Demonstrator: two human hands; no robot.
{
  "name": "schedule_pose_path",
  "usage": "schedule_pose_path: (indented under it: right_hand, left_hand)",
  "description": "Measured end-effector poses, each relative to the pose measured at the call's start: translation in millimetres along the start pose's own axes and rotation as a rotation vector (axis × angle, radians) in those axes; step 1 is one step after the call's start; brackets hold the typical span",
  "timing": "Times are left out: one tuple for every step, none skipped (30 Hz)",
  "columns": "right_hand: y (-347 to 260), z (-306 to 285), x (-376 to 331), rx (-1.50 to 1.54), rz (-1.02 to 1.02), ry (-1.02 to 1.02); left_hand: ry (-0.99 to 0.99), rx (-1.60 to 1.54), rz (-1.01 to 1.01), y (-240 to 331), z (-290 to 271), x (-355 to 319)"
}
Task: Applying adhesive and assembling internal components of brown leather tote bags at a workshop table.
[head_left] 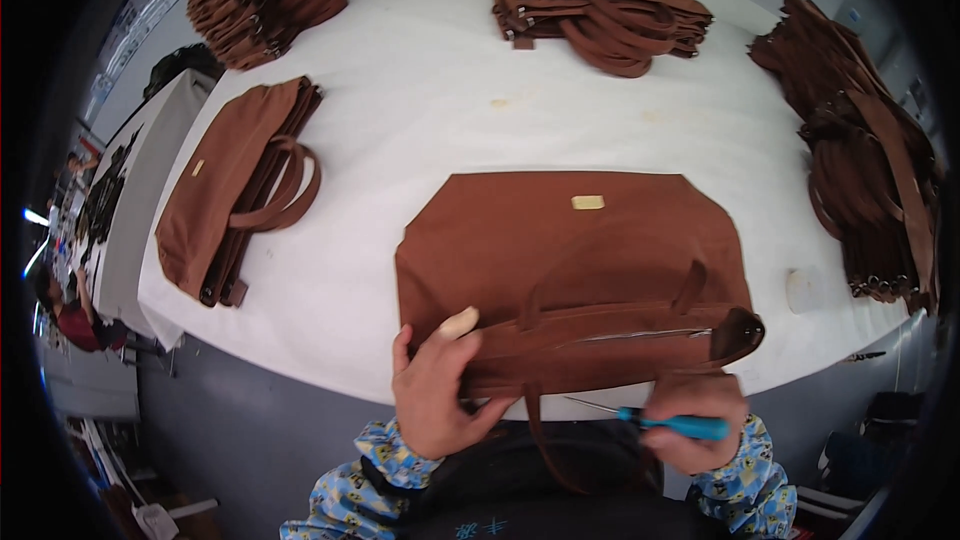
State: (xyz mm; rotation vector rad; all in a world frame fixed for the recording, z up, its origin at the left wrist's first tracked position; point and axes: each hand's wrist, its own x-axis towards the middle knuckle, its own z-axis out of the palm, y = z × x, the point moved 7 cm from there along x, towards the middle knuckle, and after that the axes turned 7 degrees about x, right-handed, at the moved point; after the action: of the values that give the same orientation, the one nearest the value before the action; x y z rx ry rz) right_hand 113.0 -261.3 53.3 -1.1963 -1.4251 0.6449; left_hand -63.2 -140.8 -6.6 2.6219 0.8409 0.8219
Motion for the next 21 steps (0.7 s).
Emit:
schedule_pose_path:
  right_hand:
    - [-6.7, -19.3, -7.5, 0.124, -0.075, 0.106]
    - [-7.2, -42.5, -22.3, 0.217, -0.121, 0.339]
    - [-11.8, -63.3, -40.3, 0.309, -0.177, 0.569]
    - [-17.5, -83.8, -50.1, 0.285, -0.243, 0.681]
    - [-19.3, -103.8, -60.2, 0.267, -0.308, 0.788]
    - [-19.0, -115.0, -67.6, 0.256, -0.319, 0.799]
    - [-17.6, -128.4, -78.2, 0.237, -0.326, 0.897]
    - [-16.1, -140.2, -88.1, 0.222, -0.332, 0.992]
    - [-14.1, -145.5, -91.6, 0.242, -0.350, 0.987]
    - [-9.0, -150.5, -98.7, 0.231, -0.319, 1.043]
    - [-1.3, -154.9, -106.3, 0.226, -0.284, 1.094]
    - [7.1, -159.6, -113.1, 0.272, -0.273, 1.107]
    - [10.1, -161.1, -116.3, 0.304, -0.290, 1.084]
    - [14.5, -163.6, -121.3, 0.296, -0.261, 1.122]
    - [21.9, -165.3, -126.9, 0.301, -0.227, 1.163]
    - [26.7, -164.1, -127.2, 0.302, -0.212, 1.189]
    - [30.5, -163.3, -128.8, 0.302, -0.195, 1.213]
    - [37.9, -165.9, -133.4, 0.296, -0.179, 1.187]
    - [41.2, -168.3, -138.3, 0.271, -0.184, 1.214]
    - [46.4, -173.7, -143.5, 0.295, -0.157, 1.155]
    - [49.0, -173.4, -143.1, 0.252, -0.113, 1.251]
  left_hand:
    - [0.044, -0.085, 0.062, -1.1, -5.6, -5.1]
    - [-0.076, -0.157, 0.023, -11.3, 0.0, -12.7]
    - [0.050, -0.339, -0.079, -25.8, 1.3, -32.2]
    - [0.075, -0.426, -0.139, -26.0, 1.5, -32.2]
    - [0.097, -0.507, -0.204, -26.7, 0.6, -27.6]
    - [-0.015, -0.468, -0.098, -18.9, -4.3, -13.5]
    - [-0.121, -0.415, 0.007, -14.2, -13.5, -0.1]
    - [-0.213, -0.519, 0.064, -15.8, -13.9, 2.1]
    - [-0.313, -0.653, 0.137, -19.0, -17.1, 2.9]
    - [-0.373, -0.576, 0.086, -22.1, -18.3, 5.0]
    - [-0.427, -0.498, 0.028, -24.5, -21.0, 9.5]
    - [-0.361, -0.329, -0.081, -32.8, -25.9, 15.8]
    - [-0.287, -0.168, -0.192, -42.8, -26.1, 22.0]
    - [-0.068, 0.054, -0.069, -40.4, -34.6, 35.5]
    - [-0.084, 0.151, -0.108, -49.2, -28.0, 36.8]
    - [-0.095, 0.249, -0.159, -60.7, -25.8, 35.7]
    - [-0.187, 0.270, -0.218, -68.9, -17.0, 32.1]
    - [-0.263, 0.338, -0.272, -64.3, -11.4, 34.9]
    - [-0.375, 0.269, -0.311, -64.4, -2.7, 36.7]
    - [-0.354, 0.219, -0.307, -57.9, -1.3, 38.3]
    - [-0.328, 0.151, -0.351, -57.9, 8.1, 38.1]
